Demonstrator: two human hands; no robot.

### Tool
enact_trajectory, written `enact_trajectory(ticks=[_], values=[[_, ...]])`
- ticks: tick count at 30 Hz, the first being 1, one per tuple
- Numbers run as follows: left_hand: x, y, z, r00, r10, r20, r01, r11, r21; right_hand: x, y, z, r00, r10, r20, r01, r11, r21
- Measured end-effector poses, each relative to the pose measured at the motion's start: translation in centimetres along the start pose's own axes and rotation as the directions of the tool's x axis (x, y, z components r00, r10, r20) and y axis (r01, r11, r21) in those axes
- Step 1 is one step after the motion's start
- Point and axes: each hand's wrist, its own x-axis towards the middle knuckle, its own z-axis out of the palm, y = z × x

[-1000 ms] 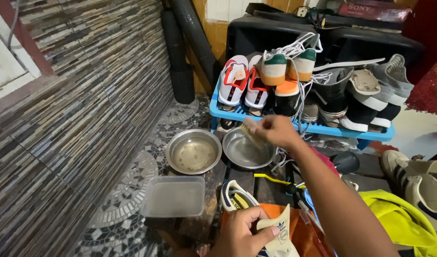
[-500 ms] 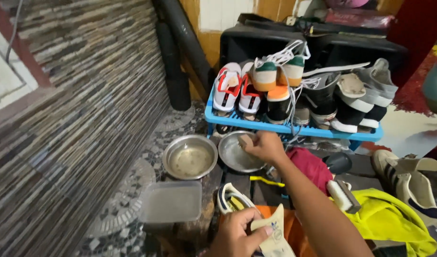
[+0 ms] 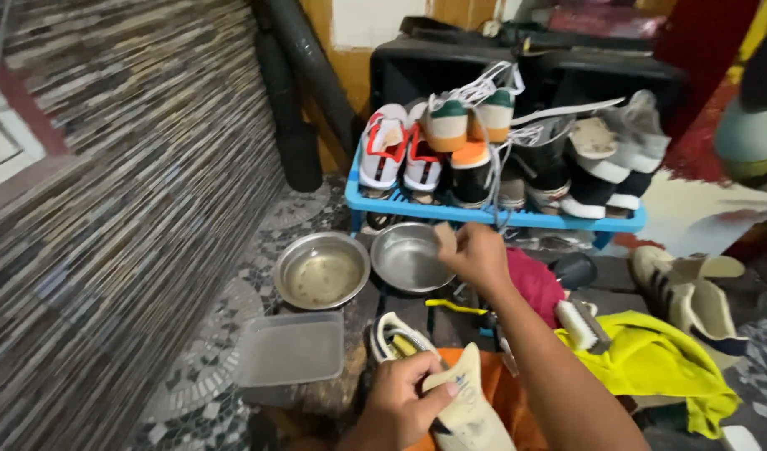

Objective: The person scrubs the upper part of a white sneaker with a brush, repeatedly dipping the brush into a metal bowl of water to wet it. The person holds the shoe steady with one hand while scrubbing with the other.

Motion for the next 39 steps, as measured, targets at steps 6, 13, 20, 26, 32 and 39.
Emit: enact_trajectory(ticks=[6, 13, 20, 26, 32, 39], values=[[0.5, -1.8, 0.7, 1.0, 0.003, 0.028, 0.004, 0.964, -0.265, -7.6, -1.0, -5.8, 0.892, -0.336, 0.302, 0.389, 0.911, -0.135], [0.0, -2.3, 1.4, 0.987, 0.158, 0.007, -0.148, 0.943, -0.299, -14.3, 2.5, -5.0, 0.857, -0.386, 0.341, 0.395, 0.918, 0.046], [0.1, -3.1, 1.5, 0.985, 0.171, -0.004, -0.164, 0.936, -0.311, -14.9, 1.7, -6.6, 0.919, -0.255, 0.3, 0.297, 0.949, -0.104], [-0.3, -2.5, 1.3, 0.982, 0.189, -0.013, -0.184, 0.936, -0.3, -15.2, 1.3, -7.3, 0.918, -0.205, 0.34, 0.267, 0.952, -0.147], [-0.3, -2.6, 1.1, 0.981, 0.193, 0.003, -0.183, 0.936, -0.302, -16.0, 2.1, -6.3, 0.911, -0.08, 0.404, 0.178, 0.961, -0.213], [-0.3, -2.9, 1.0, 0.976, 0.215, -0.026, -0.214, 0.946, -0.243, -16.5, 1.1, -7.0, 0.937, -0.005, 0.348, 0.062, 0.986, -0.154]])
